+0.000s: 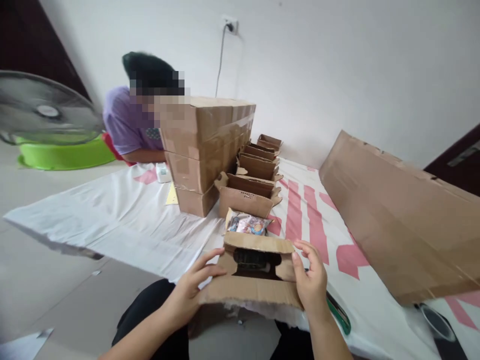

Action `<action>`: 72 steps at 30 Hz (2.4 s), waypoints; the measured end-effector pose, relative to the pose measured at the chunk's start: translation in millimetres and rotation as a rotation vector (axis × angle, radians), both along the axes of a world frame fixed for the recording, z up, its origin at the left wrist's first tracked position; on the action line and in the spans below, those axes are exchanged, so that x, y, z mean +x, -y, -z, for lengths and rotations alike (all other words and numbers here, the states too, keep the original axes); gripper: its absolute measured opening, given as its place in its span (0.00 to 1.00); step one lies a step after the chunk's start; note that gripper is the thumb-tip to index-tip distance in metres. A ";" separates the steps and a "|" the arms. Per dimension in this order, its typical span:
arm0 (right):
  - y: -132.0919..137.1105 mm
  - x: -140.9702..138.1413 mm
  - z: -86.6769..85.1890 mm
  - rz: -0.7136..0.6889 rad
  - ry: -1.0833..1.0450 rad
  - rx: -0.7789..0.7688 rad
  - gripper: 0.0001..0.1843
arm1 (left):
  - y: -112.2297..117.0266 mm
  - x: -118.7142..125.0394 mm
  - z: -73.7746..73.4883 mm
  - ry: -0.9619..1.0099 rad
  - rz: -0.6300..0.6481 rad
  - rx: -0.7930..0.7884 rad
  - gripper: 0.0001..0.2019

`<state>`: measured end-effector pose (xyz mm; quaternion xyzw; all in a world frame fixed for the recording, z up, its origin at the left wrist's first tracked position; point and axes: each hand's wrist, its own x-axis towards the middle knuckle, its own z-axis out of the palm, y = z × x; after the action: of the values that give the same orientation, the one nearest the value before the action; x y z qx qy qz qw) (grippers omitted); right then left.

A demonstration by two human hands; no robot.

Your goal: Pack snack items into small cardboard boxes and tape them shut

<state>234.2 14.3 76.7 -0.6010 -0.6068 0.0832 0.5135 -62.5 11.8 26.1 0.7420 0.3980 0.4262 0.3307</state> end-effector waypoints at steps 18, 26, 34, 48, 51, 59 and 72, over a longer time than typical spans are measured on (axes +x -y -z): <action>35.9 0.8 -12.7 -0.507 0.090 0.009 0.13 | -22.5 -1.9 5.5 0.274 -0.338 -0.258 0.25; 6.3 -24.8 -31.4 -0.666 0.534 -0.331 0.16 | -0.4 -3.1 0.7 0.528 -0.075 -0.339 0.32; 17.0 -23.7 -46.2 -0.496 0.781 -0.161 0.10 | -25.2 -26.1 -49.8 0.034 0.012 -0.148 0.15; 49.6 24.0 -11.0 -0.295 0.641 -0.130 0.20 | -62.3 22.9 -106.0 -0.947 0.372 0.456 0.18; 47.8 22.1 -12.0 -0.305 0.617 -0.123 0.21 | -59.7 19.2 -104.8 -1.009 0.207 0.525 0.21; 24.0 10.4 -14.9 -0.220 0.647 -0.268 0.30 | -46.2 2.7 -110.3 -1.108 -0.120 0.467 0.13; 4.6 -3.2 -28.9 -0.265 0.765 -0.313 0.27 | -50.4 6.8 -94.5 -1.296 0.169 0.129 0.55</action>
<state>231.0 9.6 105.6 -0.5762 -0.8054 0.0107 0.1389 -55.7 62.2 120.6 0.8955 0.4307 -0.1113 0.0112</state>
